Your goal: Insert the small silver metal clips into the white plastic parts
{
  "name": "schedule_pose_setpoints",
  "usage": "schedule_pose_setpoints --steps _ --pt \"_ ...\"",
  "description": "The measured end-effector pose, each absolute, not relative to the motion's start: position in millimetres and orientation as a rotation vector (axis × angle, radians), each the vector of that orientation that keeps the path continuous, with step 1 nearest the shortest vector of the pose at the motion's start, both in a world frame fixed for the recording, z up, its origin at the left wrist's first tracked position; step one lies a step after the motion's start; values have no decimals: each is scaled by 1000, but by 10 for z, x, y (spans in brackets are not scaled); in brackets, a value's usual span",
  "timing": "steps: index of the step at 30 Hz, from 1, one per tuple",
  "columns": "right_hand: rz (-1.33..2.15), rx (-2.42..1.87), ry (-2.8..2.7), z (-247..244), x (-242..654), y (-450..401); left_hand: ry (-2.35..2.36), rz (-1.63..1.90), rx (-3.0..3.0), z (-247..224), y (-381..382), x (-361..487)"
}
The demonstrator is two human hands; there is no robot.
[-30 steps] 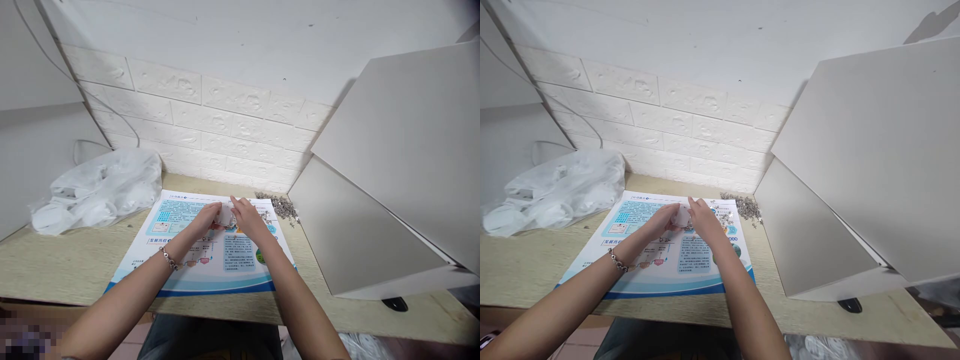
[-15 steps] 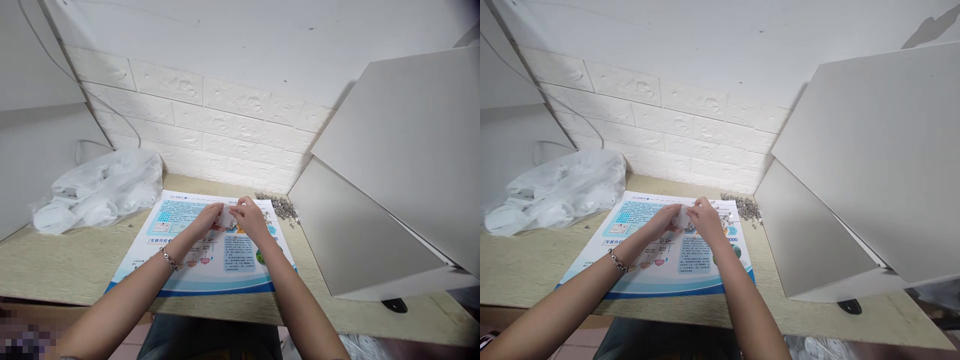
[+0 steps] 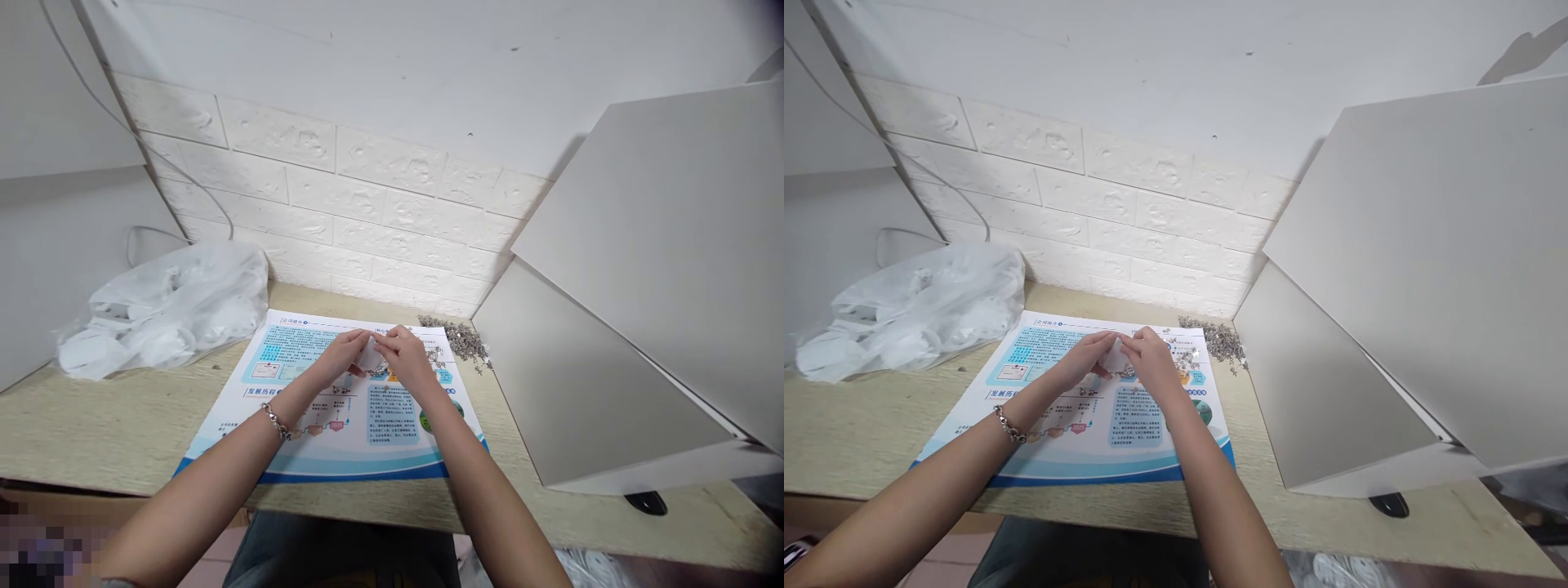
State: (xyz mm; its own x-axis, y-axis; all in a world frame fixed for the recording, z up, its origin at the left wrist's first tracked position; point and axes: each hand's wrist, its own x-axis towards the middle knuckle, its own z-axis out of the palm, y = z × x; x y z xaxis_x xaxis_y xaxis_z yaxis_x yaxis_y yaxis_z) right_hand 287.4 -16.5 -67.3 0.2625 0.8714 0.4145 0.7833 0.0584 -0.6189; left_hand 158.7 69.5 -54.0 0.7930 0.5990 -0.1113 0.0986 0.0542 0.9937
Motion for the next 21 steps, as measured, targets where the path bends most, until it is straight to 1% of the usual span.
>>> schedule_pose_setpoints --steps 21 --pt "-102 -1775 -1530 -688 2756 -153 557 410 1379 -592 728 1599"
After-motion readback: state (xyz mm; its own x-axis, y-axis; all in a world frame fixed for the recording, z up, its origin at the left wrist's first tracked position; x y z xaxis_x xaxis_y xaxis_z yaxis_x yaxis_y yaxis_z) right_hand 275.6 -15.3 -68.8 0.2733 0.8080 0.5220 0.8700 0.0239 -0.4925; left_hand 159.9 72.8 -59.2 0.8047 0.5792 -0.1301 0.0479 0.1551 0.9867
